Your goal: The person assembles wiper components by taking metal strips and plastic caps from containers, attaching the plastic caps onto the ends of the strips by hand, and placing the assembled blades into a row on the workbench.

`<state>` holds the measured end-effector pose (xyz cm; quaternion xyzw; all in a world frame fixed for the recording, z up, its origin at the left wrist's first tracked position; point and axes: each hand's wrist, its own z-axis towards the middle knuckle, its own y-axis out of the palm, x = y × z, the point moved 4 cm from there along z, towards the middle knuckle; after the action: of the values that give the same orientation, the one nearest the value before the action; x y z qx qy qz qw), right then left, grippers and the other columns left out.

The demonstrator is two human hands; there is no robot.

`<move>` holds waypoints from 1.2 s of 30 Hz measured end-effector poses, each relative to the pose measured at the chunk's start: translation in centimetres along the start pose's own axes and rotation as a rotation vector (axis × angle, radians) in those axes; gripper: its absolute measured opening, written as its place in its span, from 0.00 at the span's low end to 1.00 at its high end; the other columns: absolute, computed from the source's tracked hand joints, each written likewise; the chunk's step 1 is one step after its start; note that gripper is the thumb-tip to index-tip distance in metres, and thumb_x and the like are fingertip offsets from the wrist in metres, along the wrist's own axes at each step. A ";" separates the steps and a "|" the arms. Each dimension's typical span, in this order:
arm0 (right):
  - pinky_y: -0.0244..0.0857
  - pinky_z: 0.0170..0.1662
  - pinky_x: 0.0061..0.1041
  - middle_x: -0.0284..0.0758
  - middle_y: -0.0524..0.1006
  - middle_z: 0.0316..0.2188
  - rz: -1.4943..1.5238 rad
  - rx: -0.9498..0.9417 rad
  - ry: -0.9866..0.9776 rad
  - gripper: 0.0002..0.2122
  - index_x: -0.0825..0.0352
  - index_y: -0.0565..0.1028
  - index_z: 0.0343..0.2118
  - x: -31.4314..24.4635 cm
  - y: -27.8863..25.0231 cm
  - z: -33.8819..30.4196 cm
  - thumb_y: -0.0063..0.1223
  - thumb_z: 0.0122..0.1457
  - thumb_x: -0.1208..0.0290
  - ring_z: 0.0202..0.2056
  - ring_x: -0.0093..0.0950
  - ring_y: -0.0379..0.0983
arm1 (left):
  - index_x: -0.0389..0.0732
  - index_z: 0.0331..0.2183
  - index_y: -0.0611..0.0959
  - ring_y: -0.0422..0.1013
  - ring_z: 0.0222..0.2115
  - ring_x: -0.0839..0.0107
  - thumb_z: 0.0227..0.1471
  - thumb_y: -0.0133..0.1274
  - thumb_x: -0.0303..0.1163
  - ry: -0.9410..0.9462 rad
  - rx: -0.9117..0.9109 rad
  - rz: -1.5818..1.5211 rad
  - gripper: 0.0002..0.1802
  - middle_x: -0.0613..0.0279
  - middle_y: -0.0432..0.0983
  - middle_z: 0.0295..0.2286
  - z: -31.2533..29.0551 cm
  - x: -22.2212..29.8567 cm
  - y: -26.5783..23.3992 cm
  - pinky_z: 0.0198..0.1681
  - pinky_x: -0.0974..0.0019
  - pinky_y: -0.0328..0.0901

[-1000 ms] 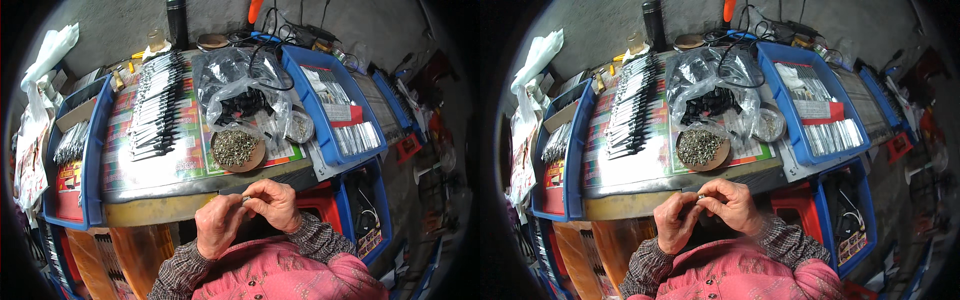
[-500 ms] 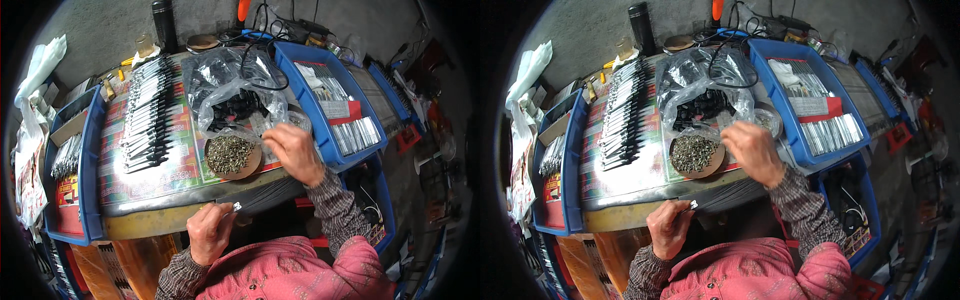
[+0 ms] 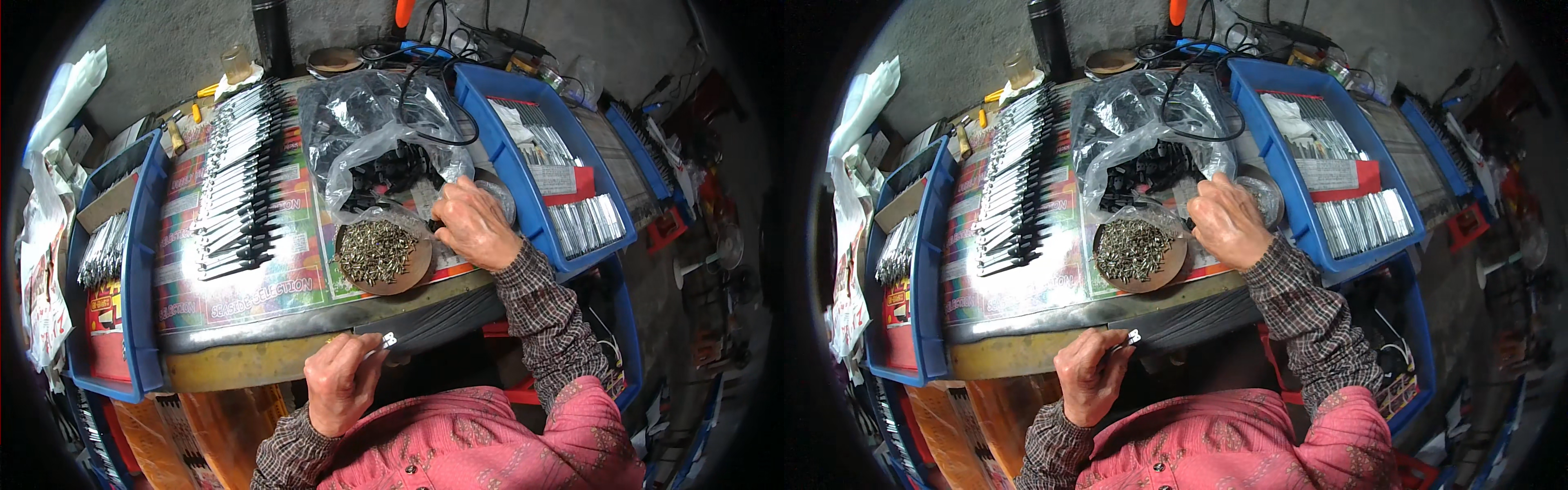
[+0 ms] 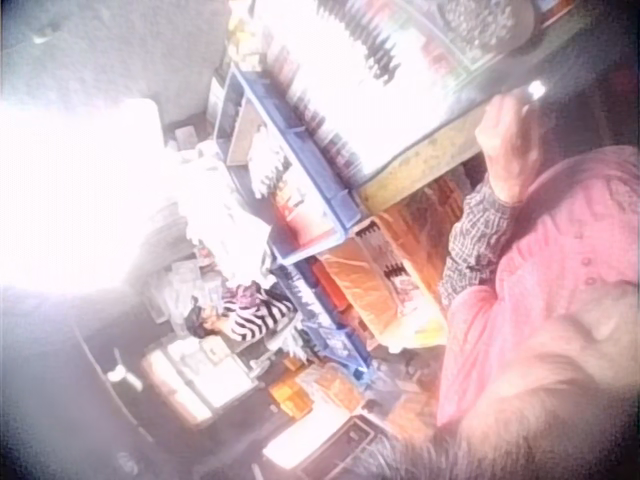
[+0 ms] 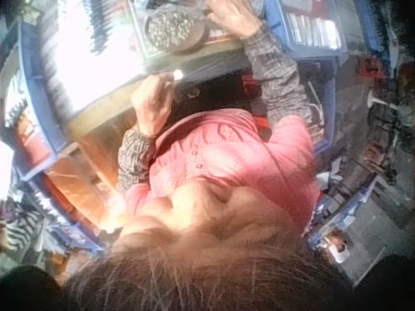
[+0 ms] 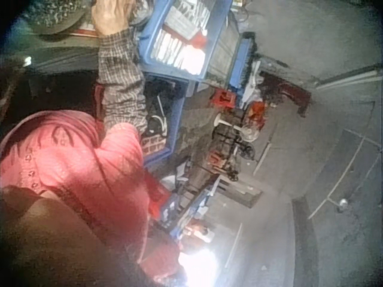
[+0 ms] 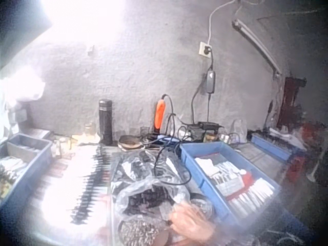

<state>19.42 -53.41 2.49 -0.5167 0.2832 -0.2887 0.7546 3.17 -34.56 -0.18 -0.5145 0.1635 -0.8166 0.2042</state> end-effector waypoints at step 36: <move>0.71 0.35 0.18 0.34 0.75 0.32 1.050 0.130 0.179 0.11 0.71 0.76 0.36 -6.2 -0.6 -8.8 0.58 0.47 0.86 0.31 0.21 0.75 | 0.35 0.30 0.81 0.69 0.18 0.71 0.40 0.60 0.17 -0.031 -0.032 -0.070 0.09 0.60 0.73 0.21 -1.5 1.5 0.2 0.22 0.72 0.62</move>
<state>8.79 -54.54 1.19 -0.2309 0.5483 0.0676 0.8009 1.30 -35.39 0.27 -0.5356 0.1552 -0.8125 0.1700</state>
